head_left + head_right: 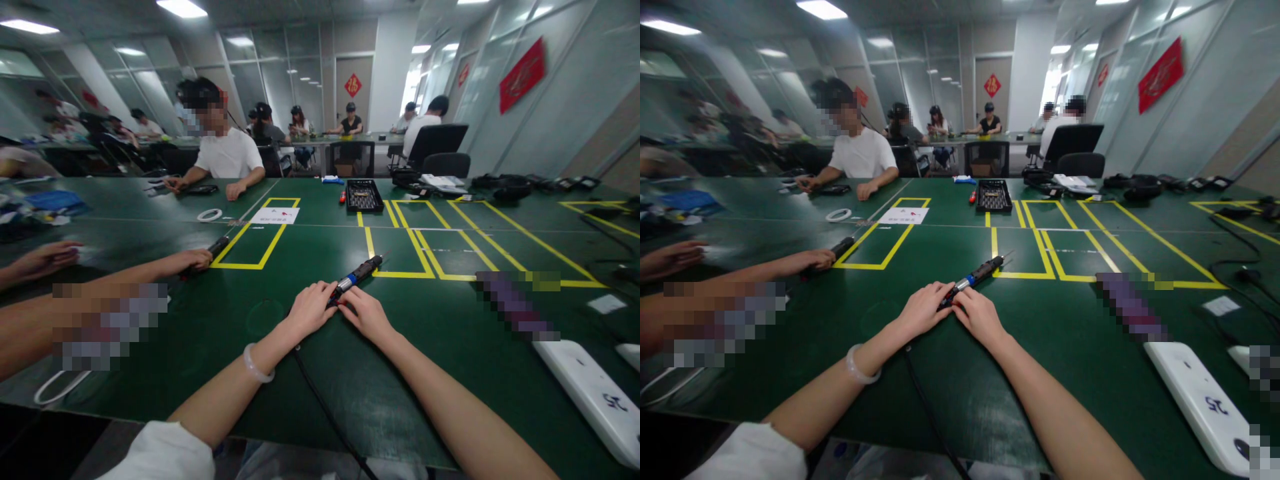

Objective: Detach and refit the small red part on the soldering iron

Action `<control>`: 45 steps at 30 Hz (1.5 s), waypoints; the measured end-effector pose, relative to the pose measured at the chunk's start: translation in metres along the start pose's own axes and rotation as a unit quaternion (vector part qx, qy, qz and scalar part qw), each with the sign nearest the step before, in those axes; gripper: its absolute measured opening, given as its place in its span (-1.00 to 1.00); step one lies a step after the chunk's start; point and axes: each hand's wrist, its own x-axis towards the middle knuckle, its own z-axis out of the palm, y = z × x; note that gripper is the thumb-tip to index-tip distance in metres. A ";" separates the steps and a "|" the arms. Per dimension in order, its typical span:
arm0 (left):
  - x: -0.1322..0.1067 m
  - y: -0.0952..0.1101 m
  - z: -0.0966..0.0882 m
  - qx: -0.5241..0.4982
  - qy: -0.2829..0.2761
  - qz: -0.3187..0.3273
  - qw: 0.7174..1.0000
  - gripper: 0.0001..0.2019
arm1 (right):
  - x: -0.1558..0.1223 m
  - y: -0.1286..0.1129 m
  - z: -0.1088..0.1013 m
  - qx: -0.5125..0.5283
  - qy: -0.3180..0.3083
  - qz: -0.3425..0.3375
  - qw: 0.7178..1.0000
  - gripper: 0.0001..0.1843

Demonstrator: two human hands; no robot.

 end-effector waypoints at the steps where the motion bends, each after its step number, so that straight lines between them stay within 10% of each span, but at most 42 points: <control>1: 0.000 0.001 -0.001 0.008 -0.001 0.001 1.000 -0.45 | 0.000 0.000 0.000 -0.004 0.000 -0.001 1.000 -0.93; 34: 0.005 0.004 -0.015 -0.014 -0.079 0.054 0.995 -0.20 | 0.002 0.006 0.001 -0.061 -0.034 -0.033 0.997 -0.91; 45: 0.011 0.016 0.007 0.069 -0.003 0.020 0.997 -0.41 | -0.001 0.006 -0.005 -0.006 -0.008 -0.010 1.000 -0.85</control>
